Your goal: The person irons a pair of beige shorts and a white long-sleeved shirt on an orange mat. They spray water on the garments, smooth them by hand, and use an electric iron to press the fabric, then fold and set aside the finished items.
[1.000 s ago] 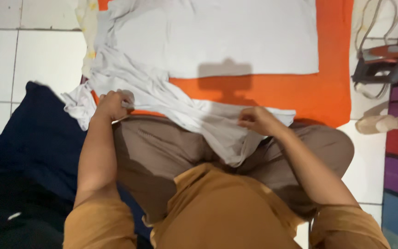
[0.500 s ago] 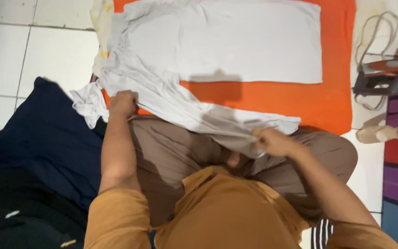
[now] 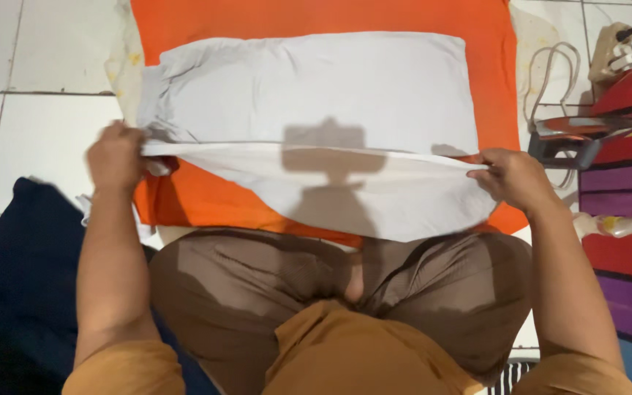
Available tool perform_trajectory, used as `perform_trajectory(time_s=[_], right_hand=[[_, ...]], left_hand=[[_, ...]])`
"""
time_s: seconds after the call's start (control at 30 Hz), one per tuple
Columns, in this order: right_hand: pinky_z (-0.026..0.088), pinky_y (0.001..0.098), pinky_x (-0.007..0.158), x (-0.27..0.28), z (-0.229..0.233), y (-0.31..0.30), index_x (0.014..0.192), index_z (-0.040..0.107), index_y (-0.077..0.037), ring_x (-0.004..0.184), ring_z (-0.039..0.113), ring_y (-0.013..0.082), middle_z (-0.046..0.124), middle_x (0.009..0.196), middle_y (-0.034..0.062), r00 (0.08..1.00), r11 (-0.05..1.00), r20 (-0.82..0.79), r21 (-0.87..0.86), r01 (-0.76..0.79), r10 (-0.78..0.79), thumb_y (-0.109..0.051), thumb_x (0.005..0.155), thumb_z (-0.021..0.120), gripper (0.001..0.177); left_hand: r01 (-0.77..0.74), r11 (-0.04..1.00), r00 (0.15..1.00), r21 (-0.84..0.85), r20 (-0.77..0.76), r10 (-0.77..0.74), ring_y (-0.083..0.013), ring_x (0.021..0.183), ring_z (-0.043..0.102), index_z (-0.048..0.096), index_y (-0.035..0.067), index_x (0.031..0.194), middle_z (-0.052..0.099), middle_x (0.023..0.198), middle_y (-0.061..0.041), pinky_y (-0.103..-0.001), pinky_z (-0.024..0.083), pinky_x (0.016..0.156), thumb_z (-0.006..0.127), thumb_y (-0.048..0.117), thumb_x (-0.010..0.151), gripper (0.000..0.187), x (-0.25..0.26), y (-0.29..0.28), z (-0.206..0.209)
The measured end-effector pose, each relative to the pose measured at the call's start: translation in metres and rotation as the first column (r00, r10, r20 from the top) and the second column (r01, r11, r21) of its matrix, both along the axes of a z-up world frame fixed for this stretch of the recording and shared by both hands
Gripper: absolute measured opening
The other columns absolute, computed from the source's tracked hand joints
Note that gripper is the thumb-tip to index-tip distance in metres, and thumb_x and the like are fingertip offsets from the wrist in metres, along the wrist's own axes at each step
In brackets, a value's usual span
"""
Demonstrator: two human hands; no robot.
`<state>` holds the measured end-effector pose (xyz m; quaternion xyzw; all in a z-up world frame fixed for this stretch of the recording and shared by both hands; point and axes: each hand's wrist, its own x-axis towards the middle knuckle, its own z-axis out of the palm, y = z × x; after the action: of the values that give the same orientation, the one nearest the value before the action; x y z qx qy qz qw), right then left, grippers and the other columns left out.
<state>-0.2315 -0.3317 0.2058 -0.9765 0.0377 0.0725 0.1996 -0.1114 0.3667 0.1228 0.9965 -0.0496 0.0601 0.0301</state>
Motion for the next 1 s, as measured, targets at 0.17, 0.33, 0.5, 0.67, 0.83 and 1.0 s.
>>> perform_trajectory(time_s=[0.17, 0.33, 0.5, 0.67, 0.83, 1.0], right_hand=[[0.053, 0.0335, 0.052, 0.014, -0.006, -0.032, 0.095, 0.074, -0.004, 0.055, 0.067, 0.0175, 0.069, 0.066, 0.0098, 0.987, 0.978, -0.062, 0.137, 0.157, -0.150, -0.015, 0.083, 0.081, 0.017], [0.047, 0.0345, 0.053, 0.055, -0.008, -0.079, 0.088, 0.071, 0.000, 0.059, 0.056, 0.0136, 0.063, 0.067, 0.0068, 0.983, 0.928, -0.086, 0.325, 0.180, -0.160, -0.021, 0.084, 0.083, 0.024], [0.050, 0.0363, 0.068, 0.186, -0.035, -0.118, 0.119, 0.074, 0.000, 0.071, 0.063, 0.0216, 0.069, 0.086, 0.0177, 0.966, 0.999, 0.252, 0.003, 0.049, -0.048, -0.009, 0.099, 0.075, 0.022], [0.055, 0.0426, 0.085, 0.306, -0.133, -0.119, 0.105, 0.075, 0.003, 0.093, 0.070, 0.0374, 0.072, 0.100, 0.0250, 0.930, 0.980, 0.345, -0.097, 0.171, -0.128, -0.002, 0.090, 0.070, 0.017], [0.053, 0.0424, 0.092, 0.342, -0.223, -0.125, 0.114, 0.075, 0.001, 0.106, 0.066, 0.0391, 0.068, 0.119, 0.0266, 0.903, 1.000, 0.429, -0.021, -0.010, 0.018, 0.000, 0.083, 0.069, 0.031], [0.053, 0.0440, 0.090, 0.345, -0.251, -0.130, 0.117, 0.073, 0.005, 0.103, 0.066, 0.0420, 0.067, 0.115, 0.0280, 0.926, 0.998, 0.374, -0.058, -0.023, 0.043, -0.001, 0.087, 0.074, 0.031]], left_hand=[[-0.344, 0.814, 0.839, -0.469, 0.237, 0.491, -0.0324, 0.081, 0.070, 0.079, 0.009, 0.096, 0.073, 0.091, -0.012, -0.042, 0.055, 0.075, 0.078, 0.009, 0.084, 0.011, 0.011, 0.037, -0.041], [-0.020, 0.813, 0.846, -0.582, 0.423, 0.324, -0.0273, 0.087, 0.072, 0.068, -0.002, 0.102, 0.074, 0.097, -0.015, -0.037, 0.055, 0.080, 0.051, -0.011, 0.088, 0.023, 0.076, 0.063, -0.064], [-0.134, 0.880, 0.913, -0.457, 0.287, 0.288, -0.0336, 0.091, 0.067, 0.065, -0.003, 0.106, 0.070, 0.094, -0.019, -0.045, 0.052, 0.088, 0.050, -0.004, 0.095, 0.018, 0.175, 0.041, -0.061], [-0.259, 0.952, 0.962, -0.161, 0.047, 0.270, -0.0416, 0.106, 0.063, 0.074, 0.002, 0.111, 0.071, 0.114, -0.021, -0.056, 0.043, 0.093, 0.066, 0.012, 0.090, 0.024, 0.238, 0.008, -0.080], [-0.060, 0.996, 0.998, -0.070, -0.035, 0.058, -0.0396, 0.128, 0.053, 0.077, 0.011, 0.115, 0.060, 0.141, -0.017, -0.054, 0.042, 0.098, 0.072, 0.017, 0.081, 0.035, 0.264, 0.008, -0.137], [-0.072, 0.976, 0.968, -0.204, -0.252, 0.018, -0.0364, 0.135, 0.050, 0.073, 0.016, 0.123, 0.054, 0.152, -0.011, -0.052, 0.041, 0.108, 0.071, 0.022, 0.087, 0.036, 0.267, 0.015, -0.158]])
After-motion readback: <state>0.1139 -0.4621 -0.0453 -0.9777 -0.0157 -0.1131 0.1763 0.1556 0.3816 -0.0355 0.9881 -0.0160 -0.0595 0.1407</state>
